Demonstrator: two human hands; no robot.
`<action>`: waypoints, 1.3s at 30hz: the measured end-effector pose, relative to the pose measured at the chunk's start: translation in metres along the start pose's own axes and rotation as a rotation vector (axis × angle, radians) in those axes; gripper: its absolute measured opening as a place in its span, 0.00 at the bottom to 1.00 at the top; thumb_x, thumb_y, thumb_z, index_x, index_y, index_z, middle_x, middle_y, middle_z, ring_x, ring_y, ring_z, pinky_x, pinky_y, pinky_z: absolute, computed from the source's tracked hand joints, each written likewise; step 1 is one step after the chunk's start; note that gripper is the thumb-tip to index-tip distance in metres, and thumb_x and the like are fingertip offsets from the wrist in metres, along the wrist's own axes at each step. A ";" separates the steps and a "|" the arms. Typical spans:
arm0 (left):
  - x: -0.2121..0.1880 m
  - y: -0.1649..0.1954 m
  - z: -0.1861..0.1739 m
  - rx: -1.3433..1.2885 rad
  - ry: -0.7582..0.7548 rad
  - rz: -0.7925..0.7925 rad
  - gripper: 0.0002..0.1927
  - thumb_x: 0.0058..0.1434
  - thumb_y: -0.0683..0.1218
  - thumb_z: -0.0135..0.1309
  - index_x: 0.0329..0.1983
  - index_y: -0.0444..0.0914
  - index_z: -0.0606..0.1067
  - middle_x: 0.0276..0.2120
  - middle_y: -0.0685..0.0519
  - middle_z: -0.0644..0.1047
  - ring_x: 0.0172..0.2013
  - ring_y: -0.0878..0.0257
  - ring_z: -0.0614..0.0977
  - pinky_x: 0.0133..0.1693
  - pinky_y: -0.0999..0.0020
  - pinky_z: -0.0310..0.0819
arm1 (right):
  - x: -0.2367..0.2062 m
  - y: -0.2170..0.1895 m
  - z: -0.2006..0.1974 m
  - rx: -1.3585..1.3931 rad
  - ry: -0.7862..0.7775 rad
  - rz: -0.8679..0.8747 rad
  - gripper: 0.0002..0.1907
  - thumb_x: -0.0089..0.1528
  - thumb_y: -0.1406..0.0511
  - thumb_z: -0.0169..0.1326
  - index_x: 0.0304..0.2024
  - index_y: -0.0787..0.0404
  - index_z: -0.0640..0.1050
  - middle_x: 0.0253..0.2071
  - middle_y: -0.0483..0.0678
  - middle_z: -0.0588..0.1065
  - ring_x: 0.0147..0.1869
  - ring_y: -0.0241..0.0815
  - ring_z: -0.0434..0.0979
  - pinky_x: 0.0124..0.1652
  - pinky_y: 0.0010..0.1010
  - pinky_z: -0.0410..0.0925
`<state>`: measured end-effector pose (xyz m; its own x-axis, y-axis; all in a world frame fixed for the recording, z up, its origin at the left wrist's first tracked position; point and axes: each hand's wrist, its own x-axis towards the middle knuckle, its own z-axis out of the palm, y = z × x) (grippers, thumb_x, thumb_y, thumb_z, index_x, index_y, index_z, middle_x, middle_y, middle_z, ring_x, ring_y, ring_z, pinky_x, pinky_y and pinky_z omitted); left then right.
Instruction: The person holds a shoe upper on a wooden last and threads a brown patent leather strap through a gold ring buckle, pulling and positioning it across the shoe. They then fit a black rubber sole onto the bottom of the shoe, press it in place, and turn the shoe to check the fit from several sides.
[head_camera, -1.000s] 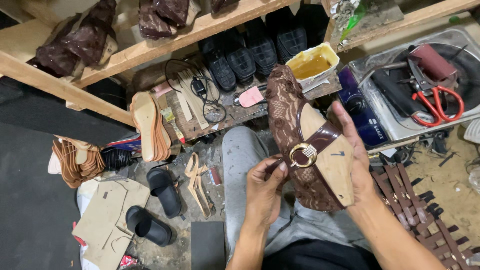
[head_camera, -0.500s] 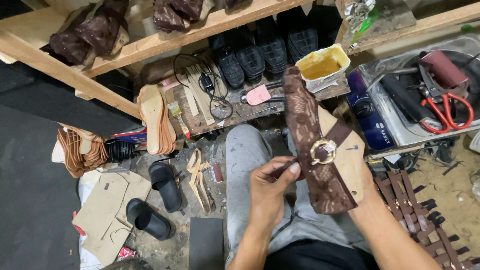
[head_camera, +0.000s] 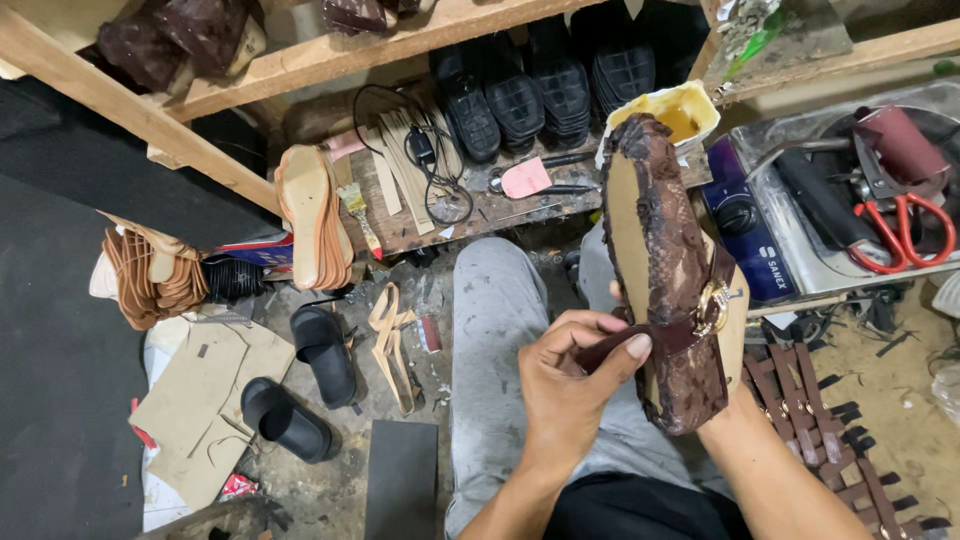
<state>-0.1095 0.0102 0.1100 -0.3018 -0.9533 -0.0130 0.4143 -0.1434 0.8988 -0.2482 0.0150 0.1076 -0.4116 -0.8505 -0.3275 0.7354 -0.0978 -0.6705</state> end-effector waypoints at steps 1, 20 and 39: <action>0.001 0.000 -0.001 -0.003 -0.012 0.026 0.09 0.58 0.33 0.65 0.27 0.31 0.75 0.43 0.49 0.79 0.41 0.70 0.79 0.44 0.76 0.74 | 0.001 0.002 -0.002 -0.022 -0.015 -0.021 0.13 0.72 0.60 0.44 0.50 0.61 0.74 0.40 0.48 0.78 0.41 0.43 0.82 0.40 0.33 0.76; 0.002 -0.004 -0.006 -0.147 -0.034 -0.098 0.07 0.59 0.33 0.64 0.27 0.30 0.76 0.42 0.50 0.78 0.40 0.67 0.80 0.45 0.72 0.79 | -0.006 0.000 0.003 -0.251 -0.092 -0.145 0.16 0.66 0.67 0.52 0.56 0.63 0.73 0.46 0.50 0.77 0.48 0.46 0.79 0.47 0.37 0.74; 0.016 -0.042 -0.052 -0.363 -0.132 -0.297 0.02 0.66 0.36 0.57 0.41 0.32 0.77 0.39 0.52 0.80 0.39 0.68 0.80 0.44 0.73 0.74 | -0.012 -0.010 0.005 0.049 -0.279 -0.161 0.46 0.64 0.64 0.59 0.80 0.60 0.51 0.74 0.56 0.63 0.72 0.50 0.69 0.67 0.43 0.64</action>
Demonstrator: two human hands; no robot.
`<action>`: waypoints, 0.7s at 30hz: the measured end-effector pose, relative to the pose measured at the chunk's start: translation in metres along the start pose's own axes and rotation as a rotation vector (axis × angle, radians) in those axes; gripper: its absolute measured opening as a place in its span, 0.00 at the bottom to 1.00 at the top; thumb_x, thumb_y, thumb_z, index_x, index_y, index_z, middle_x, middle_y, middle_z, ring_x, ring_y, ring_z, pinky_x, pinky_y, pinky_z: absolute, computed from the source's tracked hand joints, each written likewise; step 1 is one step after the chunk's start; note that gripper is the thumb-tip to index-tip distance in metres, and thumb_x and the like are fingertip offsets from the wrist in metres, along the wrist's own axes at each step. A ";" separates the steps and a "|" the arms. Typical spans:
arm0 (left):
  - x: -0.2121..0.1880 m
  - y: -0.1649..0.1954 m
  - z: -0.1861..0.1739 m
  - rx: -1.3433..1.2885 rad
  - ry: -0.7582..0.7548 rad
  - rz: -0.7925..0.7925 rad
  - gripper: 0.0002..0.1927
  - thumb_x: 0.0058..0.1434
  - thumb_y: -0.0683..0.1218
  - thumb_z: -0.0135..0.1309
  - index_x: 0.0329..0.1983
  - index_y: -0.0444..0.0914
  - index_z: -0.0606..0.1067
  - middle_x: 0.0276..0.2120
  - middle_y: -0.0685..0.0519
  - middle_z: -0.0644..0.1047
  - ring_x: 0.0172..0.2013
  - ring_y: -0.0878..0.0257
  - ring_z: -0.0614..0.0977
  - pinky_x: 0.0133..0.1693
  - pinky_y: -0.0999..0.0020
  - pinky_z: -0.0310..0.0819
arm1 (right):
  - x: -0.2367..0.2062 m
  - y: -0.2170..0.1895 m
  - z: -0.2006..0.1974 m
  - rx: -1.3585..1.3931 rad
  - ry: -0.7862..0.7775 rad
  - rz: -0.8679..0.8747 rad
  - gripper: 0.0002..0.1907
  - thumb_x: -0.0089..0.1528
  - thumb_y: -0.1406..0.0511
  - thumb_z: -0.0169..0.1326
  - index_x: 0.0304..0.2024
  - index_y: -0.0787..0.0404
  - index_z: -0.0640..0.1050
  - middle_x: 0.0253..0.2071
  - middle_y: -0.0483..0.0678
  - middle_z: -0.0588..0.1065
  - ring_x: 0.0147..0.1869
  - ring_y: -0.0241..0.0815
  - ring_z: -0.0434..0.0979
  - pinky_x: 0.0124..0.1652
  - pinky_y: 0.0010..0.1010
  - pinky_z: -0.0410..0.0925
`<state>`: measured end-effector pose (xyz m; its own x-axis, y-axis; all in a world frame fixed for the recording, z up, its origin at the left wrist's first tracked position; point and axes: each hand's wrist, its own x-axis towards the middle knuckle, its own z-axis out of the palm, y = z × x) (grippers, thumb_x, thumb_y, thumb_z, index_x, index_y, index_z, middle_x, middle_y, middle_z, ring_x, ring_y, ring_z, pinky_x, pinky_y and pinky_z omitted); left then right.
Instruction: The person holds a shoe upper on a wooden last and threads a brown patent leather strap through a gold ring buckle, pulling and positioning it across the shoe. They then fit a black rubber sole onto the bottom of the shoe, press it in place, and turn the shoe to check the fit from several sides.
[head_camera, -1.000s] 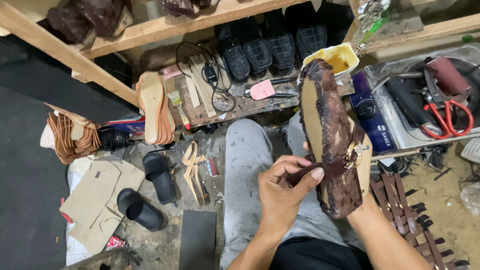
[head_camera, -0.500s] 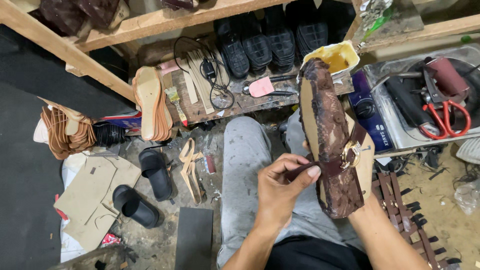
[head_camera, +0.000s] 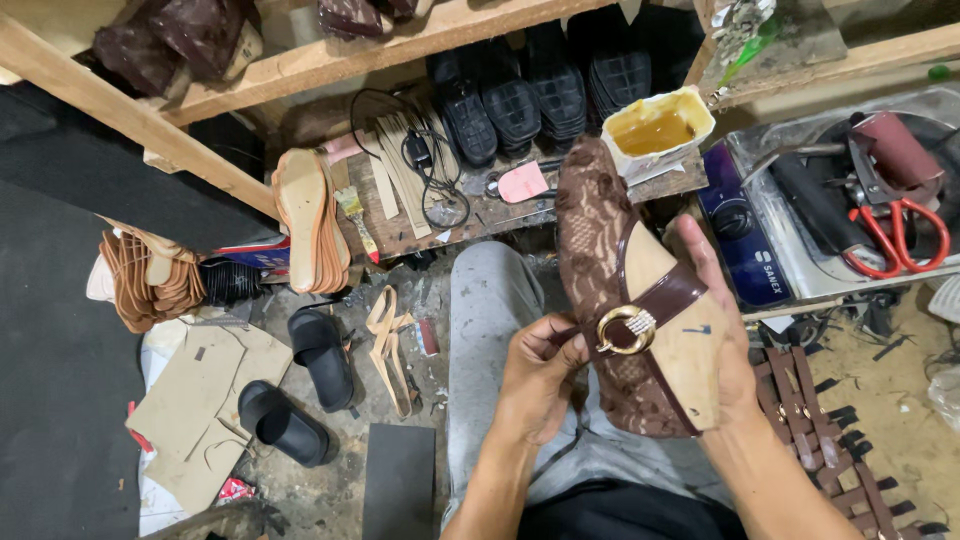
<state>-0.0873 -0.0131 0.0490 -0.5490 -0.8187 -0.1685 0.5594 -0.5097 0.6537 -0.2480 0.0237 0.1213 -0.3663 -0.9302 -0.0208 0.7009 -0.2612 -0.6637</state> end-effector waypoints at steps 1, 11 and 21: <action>0.001 -0.001 -0.001 -0.015 -0.004 -0.007 0.02 0.66 0.36 0.57 0.41 0.32 0.77 0.38 0.52 0.81 0.38 0.67 0.80 0.43 0.73 0.75 | -0.002 0.000 -0.003 -0.029 -0.026 -0.037 0.47 0.64 0.65 0.59 0.80 0.61 0.51 0.75 0.54 0.62 0.74 0.48 0.67 0.69 0.42 0.64; 0.004 0.000 -0.003 -0.060 -0.030 -0.014 0.04 0.67 0.36 0.57 0.42 0.34 0.75 0.40 0.52 0.81 0.41 0.66 0.82 0.46 0.70 0.77 | -0.010 -0.001 -0.008 -0.036 -0.110 -0.121 0.56 0.61 0.69 0.67 0.83 0.58 0.49 0.60 0.58 0.72 0.63 0.50 0.76 0.60 0.43 0.72; 0.002 0.001 -0.005 -0.111 -0.077 -0.037 0.04 0.68 0.38 0.56 0.44 0.35 0.75 0.42 0.53 0.81 0.42 0.66 0.82 0.47 0.70 0.77 | -0.014 0.002 -0.013 -0.190 -0.060 -0.187 0.53 0.61 0.74 0.62 0.82 0.59 0.48 0.54 0.54 0.74 0.55 0.42 0.78 0.55 0.34 0.74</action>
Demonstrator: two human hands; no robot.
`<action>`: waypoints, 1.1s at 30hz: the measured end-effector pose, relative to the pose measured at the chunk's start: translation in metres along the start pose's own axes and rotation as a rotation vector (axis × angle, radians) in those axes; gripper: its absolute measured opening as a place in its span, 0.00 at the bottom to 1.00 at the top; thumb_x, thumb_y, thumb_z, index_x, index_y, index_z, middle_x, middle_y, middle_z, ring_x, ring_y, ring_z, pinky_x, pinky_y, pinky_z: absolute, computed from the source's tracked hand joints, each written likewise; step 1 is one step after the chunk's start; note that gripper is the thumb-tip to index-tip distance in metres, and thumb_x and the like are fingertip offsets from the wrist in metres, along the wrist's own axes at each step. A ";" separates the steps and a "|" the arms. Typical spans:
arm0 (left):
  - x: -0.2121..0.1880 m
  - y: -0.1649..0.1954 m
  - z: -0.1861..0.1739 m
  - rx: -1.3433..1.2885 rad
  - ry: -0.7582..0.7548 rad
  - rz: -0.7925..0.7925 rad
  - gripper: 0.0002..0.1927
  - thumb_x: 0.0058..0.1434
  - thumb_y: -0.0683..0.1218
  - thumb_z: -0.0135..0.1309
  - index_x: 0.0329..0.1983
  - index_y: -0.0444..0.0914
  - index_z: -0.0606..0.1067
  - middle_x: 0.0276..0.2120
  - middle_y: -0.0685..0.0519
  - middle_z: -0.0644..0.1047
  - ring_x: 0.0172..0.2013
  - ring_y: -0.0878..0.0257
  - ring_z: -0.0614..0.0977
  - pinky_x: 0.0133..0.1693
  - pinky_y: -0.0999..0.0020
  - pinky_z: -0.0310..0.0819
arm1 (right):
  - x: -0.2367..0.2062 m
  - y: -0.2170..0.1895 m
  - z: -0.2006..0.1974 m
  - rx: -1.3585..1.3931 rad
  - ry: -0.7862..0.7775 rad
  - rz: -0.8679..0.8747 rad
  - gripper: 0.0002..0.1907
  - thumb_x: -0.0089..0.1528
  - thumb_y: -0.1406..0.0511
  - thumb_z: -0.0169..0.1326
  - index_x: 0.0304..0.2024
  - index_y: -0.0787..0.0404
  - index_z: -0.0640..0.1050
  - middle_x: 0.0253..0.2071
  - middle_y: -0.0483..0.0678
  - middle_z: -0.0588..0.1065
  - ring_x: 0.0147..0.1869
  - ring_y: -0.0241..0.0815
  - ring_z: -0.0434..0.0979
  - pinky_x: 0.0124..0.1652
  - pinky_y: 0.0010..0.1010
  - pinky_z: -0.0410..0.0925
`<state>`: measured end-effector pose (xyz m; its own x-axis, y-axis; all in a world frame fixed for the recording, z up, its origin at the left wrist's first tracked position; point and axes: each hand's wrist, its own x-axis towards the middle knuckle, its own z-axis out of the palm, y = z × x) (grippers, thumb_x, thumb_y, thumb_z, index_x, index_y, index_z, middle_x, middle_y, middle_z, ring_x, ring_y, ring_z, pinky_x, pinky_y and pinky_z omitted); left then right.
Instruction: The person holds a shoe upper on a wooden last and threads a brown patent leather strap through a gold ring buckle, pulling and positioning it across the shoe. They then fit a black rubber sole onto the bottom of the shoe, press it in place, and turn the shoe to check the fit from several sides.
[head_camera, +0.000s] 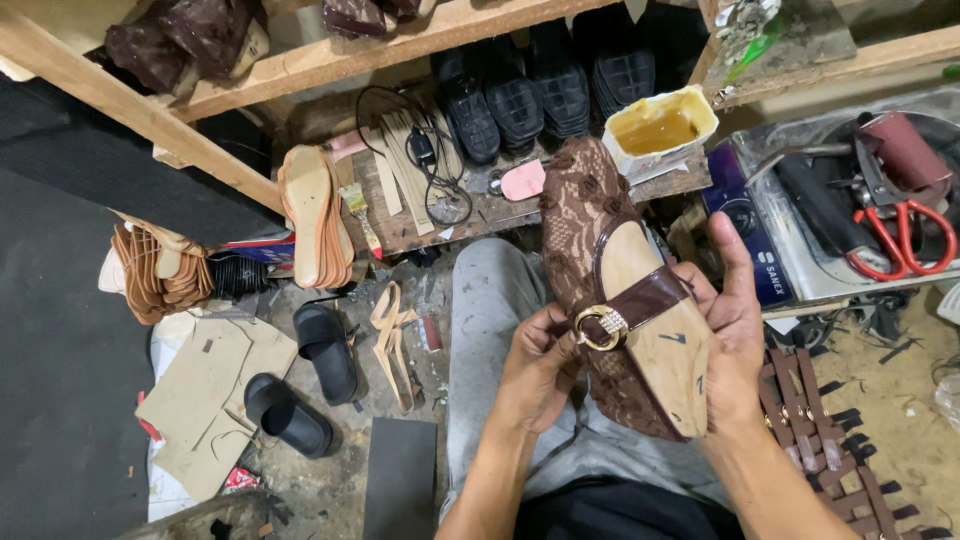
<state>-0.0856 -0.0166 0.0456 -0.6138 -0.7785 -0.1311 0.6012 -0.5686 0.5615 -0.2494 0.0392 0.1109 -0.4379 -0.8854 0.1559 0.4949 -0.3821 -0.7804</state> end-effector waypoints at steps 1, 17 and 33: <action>0.000 0.000 -0.001 -0.001 -0.003 -0.007 0.04 0.68 0.39 0.56 0.44 0.35 0.75 0.42 0.53 0.81 0.42 0.66 0.82 0.46 0.69 0.77 | 0.000 0.001 0.000 0.010 0.008 0.001 0.53 0.61 0.74 0.62 0.82 0.59 0.48 0.54 0.54 0.74 0.55 0.43 0.78 0.55 0.34 0.74; -0.014 0.013 0.055 0.534 0.258 0.498 0.15 0.61 0.31 0.59 0.50 0.33 0.75 0.59 0.49 0.69 0.55 0.65 0.74 0.55 0.71 0.72 | 0.005 -0.009 0.016 0.304 -0.136 0.036 0.50 0.66 0.60 0.60 0.84 0.57 0.47 0.79 0.63 0.60 0.77 0.60 0.67 0.70 0.53 0.65; -0.047 0.021 0.101 1.001 0.318 0.454 0.48 0.48 0.48 0.72 0.69 0.32 0.61 0.56 0.46 0.62 0.59 0.55 0.68 0.63 0.60 0.64 | 0.002 0.012 0.021 -0.102 -0.035 -0.257 0.66 0.50 0.71 0.71 0.82 0.56 0.45 0.53 0.47 0.73 0.56 0.38 0.75 0.60 0.30 0.70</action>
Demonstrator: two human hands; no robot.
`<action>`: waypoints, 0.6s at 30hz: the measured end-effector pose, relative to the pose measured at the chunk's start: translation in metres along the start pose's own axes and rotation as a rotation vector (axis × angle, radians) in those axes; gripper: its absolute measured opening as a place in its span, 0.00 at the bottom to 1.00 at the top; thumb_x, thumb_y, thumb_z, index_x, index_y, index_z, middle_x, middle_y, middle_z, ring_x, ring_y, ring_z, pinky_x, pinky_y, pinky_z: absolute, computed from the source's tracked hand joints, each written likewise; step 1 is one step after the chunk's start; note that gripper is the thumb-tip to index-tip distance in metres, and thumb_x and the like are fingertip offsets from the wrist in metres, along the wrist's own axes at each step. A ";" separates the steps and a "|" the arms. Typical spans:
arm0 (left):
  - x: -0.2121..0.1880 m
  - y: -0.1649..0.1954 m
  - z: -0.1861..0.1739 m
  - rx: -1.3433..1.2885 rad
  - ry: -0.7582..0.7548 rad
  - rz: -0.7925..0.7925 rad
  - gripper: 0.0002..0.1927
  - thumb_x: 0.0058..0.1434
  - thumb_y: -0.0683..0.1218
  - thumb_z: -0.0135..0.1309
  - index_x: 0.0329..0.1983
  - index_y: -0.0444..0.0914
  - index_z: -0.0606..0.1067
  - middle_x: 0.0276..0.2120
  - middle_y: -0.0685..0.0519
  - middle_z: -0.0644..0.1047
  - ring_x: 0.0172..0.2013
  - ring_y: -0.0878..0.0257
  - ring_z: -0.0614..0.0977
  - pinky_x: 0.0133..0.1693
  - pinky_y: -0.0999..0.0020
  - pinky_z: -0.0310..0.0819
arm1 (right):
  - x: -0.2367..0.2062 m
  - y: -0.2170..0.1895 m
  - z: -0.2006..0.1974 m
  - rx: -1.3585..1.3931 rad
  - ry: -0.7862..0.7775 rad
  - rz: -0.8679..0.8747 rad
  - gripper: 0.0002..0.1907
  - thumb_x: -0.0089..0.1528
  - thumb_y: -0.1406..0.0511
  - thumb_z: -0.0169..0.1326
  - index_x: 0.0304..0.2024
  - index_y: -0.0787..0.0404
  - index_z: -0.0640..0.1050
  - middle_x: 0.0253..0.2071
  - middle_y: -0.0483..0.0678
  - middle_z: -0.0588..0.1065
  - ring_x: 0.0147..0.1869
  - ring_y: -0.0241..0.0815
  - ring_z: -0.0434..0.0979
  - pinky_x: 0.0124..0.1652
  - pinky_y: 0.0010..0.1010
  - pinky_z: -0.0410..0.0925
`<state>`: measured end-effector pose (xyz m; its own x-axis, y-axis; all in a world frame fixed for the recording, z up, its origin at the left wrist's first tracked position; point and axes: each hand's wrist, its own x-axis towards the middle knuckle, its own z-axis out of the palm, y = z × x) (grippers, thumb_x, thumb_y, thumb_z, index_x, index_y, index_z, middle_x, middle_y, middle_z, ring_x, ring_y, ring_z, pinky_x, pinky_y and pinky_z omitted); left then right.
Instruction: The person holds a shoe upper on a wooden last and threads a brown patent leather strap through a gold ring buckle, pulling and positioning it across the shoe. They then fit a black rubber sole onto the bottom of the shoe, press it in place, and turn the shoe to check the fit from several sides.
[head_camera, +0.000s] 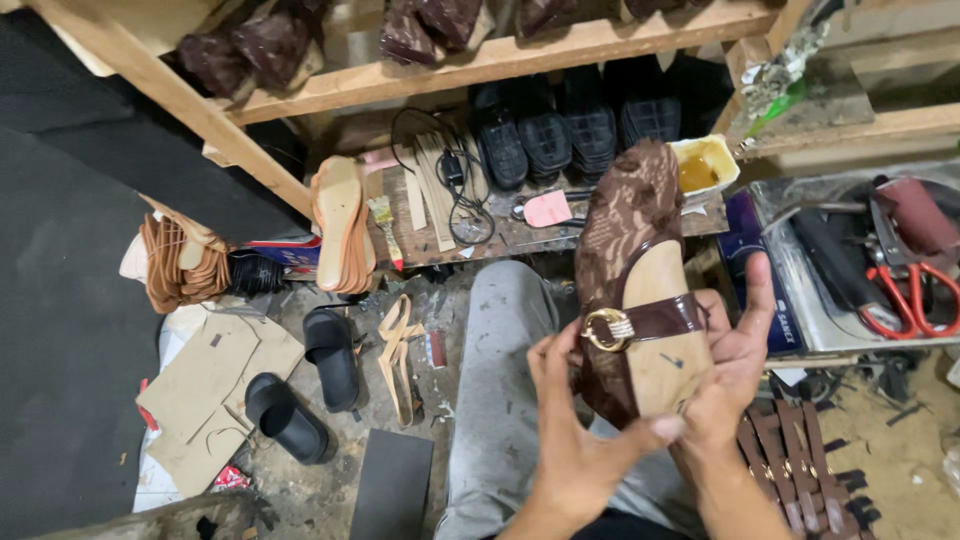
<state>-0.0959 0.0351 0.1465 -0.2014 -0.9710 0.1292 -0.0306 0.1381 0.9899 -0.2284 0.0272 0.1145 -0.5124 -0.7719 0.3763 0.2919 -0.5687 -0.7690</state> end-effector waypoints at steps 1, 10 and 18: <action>-0.001 0.003 0.005 0.049 0.026 0.019 0.55 0.44 0.50 0.76 0.70 0.32 0.58 0.57 0.46 0.61 0.62 0.55 0.67 0.64 0.58 0.64 | -0.001 0.005 0.003 0.026 0.053 0.015 0.61 0.55 0.71 0.67 0.82 0.57 0.45 0.51 0.47 0.73 0.54 0.37 0.75 0.57 0.29 0.71; 0.006 0.005 0.006 -0.055 0.159 -0.032 0.56 0.39 0.53 0.78 0.66 0.33 0.59 0.56 0.46 0.64 0.60 0.55 0.71 0.62 0.58 0.69 | -0.007 0.014 0.019 -0.143 0.148 0.035 0.43 0.71 0.73 0.55 0.83 0.58 0.49 0.43 0.47 0.74 0.48 0.33 0.73 0.53 0.24 0.69; 0.004 -0.011 -0.013 -0.094 0.234 0.018 0.50 0.41 0.51 0.76 0.64 0.33 0.63 0.54 0.47 0.67 0.57 0.55 0.74 0.60 0.60 0.72 | 0.001 0.011 0.029 -0.002 0.020 0.229 0.45 0.68 0.73 0.54 0.82 0.58 0.49 0.46 0.50 0.75 0.49 0.36 0.77 0.50 0.28 0.72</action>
<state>-0.0832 0.0269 0.1370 0.0316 -0.9889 0.1455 0.0642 0.1473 0.9870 -0.2024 0.0126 0.1214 -0.4490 -0.8749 0.1815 0.4010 -0.3788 -0.8341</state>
